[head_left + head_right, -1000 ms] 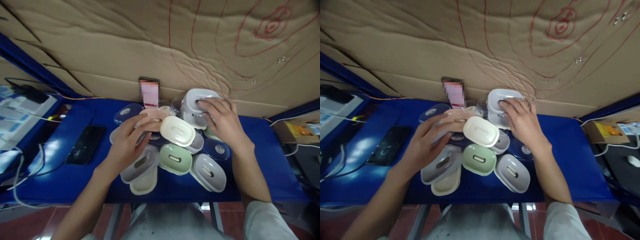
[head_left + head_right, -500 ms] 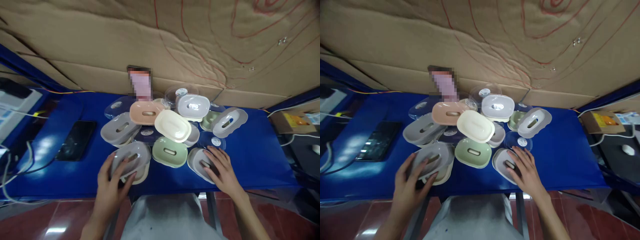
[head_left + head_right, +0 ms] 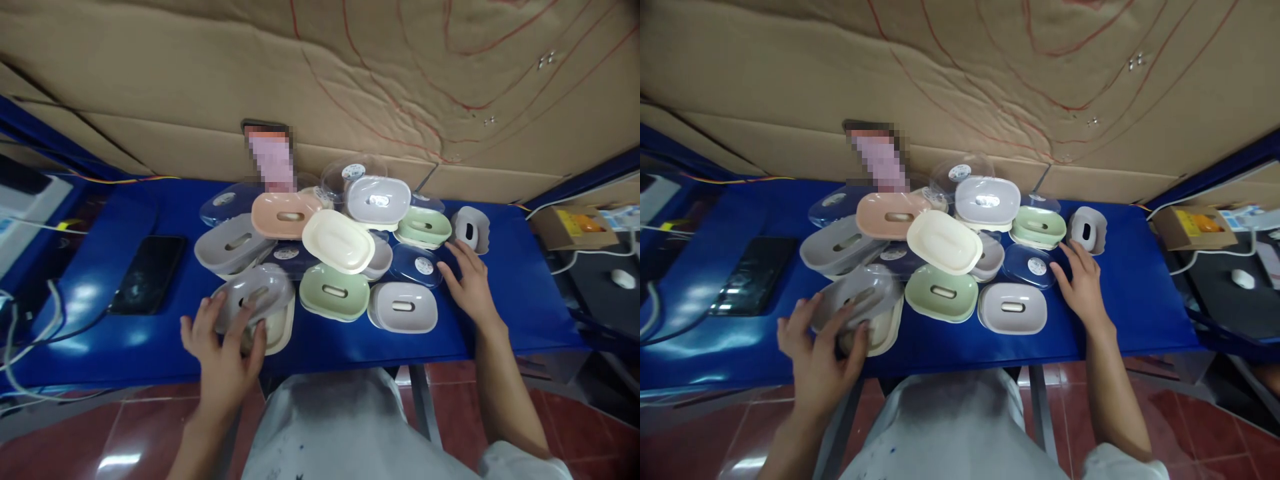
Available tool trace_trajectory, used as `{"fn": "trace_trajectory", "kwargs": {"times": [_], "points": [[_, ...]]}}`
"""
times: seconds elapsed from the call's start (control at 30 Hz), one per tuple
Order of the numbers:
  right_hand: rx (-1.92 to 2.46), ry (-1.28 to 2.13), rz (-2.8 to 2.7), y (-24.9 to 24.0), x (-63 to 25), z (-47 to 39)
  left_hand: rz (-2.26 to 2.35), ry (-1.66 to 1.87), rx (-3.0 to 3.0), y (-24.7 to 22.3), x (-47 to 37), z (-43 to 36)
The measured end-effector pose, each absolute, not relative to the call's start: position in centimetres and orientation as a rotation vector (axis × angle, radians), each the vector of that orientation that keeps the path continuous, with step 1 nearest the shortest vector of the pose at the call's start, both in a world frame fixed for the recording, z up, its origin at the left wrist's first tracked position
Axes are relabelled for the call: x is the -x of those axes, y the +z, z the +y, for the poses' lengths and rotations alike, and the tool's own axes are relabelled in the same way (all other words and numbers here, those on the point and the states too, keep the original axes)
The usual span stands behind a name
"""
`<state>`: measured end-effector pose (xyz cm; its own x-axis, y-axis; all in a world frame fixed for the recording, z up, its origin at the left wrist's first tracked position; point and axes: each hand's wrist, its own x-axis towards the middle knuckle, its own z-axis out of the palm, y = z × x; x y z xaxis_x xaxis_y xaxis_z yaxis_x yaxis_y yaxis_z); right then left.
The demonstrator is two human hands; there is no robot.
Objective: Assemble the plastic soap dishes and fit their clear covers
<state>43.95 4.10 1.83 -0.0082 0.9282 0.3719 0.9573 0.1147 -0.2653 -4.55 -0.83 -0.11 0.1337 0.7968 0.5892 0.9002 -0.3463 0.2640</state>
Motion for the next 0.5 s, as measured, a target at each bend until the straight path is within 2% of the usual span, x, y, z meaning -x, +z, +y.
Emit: {"fn": "trace_trajectory", "kwargs": {"times": [0.1, 0.27, 0.37, 0.5], "points": [[1.733, -0.066, -2.004, 3.0, -42.3, 2.0, -1.434, -0.919, 2.454, 1.0, 2.5, -0.8], [1.442, 0.317, -2.518, 4.5, -37.3, -2.5, -1.160, -0.544, 2.797, 3.1, -2.1, 1.7], [1.386, 0.267, -2.517, 4.5, -36.5, -3.2, -1.090, -0.591, 2.906, 3.8, -3.5, 3.5], [1.354, 0.216, -2.345, 4.9, -37.7, -2.7, -1.227, -0.821, 2.993, 4.2, -4.0, 4.0]]}}
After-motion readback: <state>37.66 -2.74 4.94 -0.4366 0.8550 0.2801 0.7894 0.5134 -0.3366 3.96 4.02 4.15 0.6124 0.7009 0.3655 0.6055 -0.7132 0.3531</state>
